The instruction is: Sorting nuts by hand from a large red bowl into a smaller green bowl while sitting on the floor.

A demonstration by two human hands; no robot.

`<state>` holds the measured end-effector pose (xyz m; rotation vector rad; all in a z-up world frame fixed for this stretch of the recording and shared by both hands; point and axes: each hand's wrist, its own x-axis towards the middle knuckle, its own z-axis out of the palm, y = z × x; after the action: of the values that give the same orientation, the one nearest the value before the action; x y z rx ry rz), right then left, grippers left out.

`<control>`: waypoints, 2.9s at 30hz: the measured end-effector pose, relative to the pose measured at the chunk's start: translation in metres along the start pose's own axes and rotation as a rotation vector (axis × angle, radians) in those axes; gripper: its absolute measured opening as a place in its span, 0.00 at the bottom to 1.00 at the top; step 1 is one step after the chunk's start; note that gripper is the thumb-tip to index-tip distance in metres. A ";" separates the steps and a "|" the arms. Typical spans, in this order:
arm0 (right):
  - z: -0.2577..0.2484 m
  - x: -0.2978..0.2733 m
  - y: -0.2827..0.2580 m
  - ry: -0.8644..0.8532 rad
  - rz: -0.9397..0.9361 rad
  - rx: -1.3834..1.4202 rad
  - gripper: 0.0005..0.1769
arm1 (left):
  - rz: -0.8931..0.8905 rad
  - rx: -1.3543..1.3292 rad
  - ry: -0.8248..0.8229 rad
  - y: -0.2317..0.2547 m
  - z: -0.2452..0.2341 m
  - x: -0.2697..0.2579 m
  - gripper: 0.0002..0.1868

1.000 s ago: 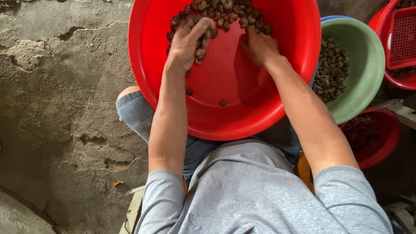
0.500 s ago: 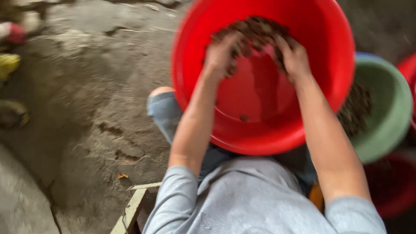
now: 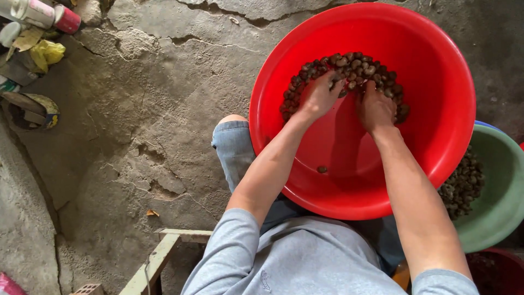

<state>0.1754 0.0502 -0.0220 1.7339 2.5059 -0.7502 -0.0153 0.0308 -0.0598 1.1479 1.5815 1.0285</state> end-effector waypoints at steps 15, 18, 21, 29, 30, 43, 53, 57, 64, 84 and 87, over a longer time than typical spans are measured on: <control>-0.054 -0.039 0.000 -0.121 0.311 1.634 0.10 | 0.195 0.927 -0.300 -0.019 0.020 -0.008 0.28; -0.064 -0.050 -0.005 -0.157 0.206 1.781 0.16 | 0.154 0.907 -0.329 -0.014 0.017 -0.011 0.32; -0.059 -0.050 -0.009 -0.104 0.248 1.794 0.19 | 0.174 0.972 -0.328 -0.007 0.016 -0.016 0.30; -0.047 -0.050 -0.006 -0.047 0.418 1.754 0.16 | 0.103 0.909 -0.395 0.045 0.003 -0.039 0.22; -0.037 -0.046 0.003 -0.042 0.418 1.755 0.16 | 0.107 0.909 -0.397 0.040 0.007 -0.037 0.22; -0.018 -0.042 -0.039 -0.215 0.578 1.678 0.32 | 0.352 0.414 -0.088 0.048 0.040 -0.050 0.14; 0.007 -0.031 -0.020 -0.091 0.506 1.950 0.20 | 0.569 0.503 0.117 0.065 0.030 -0.056 0.13; -0.004 -0.036 -0.004 -0.079 0.478 1.919 0.23 | 0.521 0.494 0.256 0.047 0.025 -0.041 0.13; -0.068 -0.083 0.027 0.017 0.259 2.082 0.20 | 0.439 0.542 0.136 0.051 0.018 -0.047 0.15; 0.068 -0.254 0.279 0.874 0.990 2.077 0.18 | 0.255 0.701 -0.691 -0.018 0.022 -0.071 0.14; 0.067 -0.257 0.272 0.855 1.020 2.153 0.13 | 0.321 0.721 -0.544 -0.001 0.003 -0.079 0.12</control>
<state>0.4982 -0.1275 -0.1159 -1.2711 0.3821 1.2474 0.0002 -0.0458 -0.0469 2.0173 1.3591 0.2473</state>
